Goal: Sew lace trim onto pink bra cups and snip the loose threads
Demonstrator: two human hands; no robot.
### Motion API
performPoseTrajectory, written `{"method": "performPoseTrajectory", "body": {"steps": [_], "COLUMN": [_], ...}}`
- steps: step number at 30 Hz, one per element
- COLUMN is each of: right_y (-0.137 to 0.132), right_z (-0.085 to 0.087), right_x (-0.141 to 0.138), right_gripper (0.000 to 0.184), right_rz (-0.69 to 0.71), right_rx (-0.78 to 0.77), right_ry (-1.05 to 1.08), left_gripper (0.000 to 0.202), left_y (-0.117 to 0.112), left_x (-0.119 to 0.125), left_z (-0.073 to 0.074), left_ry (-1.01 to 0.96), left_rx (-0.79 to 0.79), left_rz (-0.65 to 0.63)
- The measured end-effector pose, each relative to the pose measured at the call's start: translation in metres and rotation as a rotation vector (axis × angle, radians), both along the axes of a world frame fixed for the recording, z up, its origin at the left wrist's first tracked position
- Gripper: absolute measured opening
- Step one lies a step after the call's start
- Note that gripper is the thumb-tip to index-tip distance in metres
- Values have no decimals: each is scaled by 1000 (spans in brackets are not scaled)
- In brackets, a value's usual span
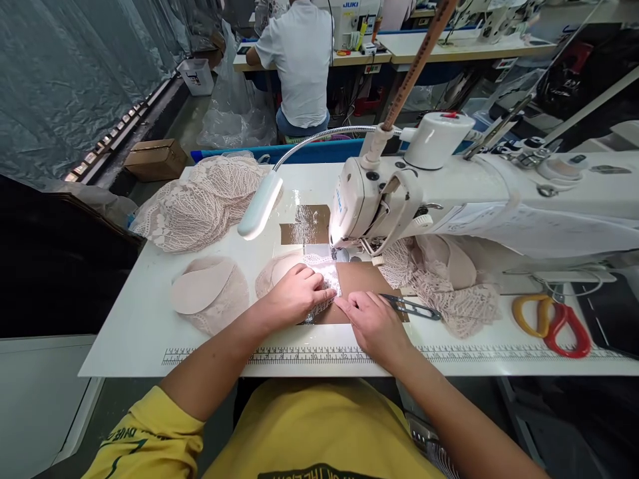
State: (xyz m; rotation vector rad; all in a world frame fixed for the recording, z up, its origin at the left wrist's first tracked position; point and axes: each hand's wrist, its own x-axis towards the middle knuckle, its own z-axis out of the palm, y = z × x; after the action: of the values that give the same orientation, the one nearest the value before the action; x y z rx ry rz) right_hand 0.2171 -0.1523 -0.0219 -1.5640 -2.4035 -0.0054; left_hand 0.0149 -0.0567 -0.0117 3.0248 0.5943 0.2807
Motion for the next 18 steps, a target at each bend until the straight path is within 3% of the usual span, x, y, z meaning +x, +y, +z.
{"method": "performPoseTrajectory", "body": {"steps": [10, 15, 18], "right_y": [1, 3, 7], "right_z": [1, -2, -4], "right_x": [3, 10, 10], "right_gripper": [41, 41, 41], "right_rz": [12, -1, -9], "right_rx": [-27, 31, 28], "right_ry": [52, 139, 90], "left_gripper": [30, 30, 29], "left_y": [-6, -8, -7], "left_x": [3, 5, 5], "left_z": [2, 5, 5], "left_ry": [10, 18, -32], "left_rx": [16, 17, 3], "left_rz": [25, 41, 33]}}
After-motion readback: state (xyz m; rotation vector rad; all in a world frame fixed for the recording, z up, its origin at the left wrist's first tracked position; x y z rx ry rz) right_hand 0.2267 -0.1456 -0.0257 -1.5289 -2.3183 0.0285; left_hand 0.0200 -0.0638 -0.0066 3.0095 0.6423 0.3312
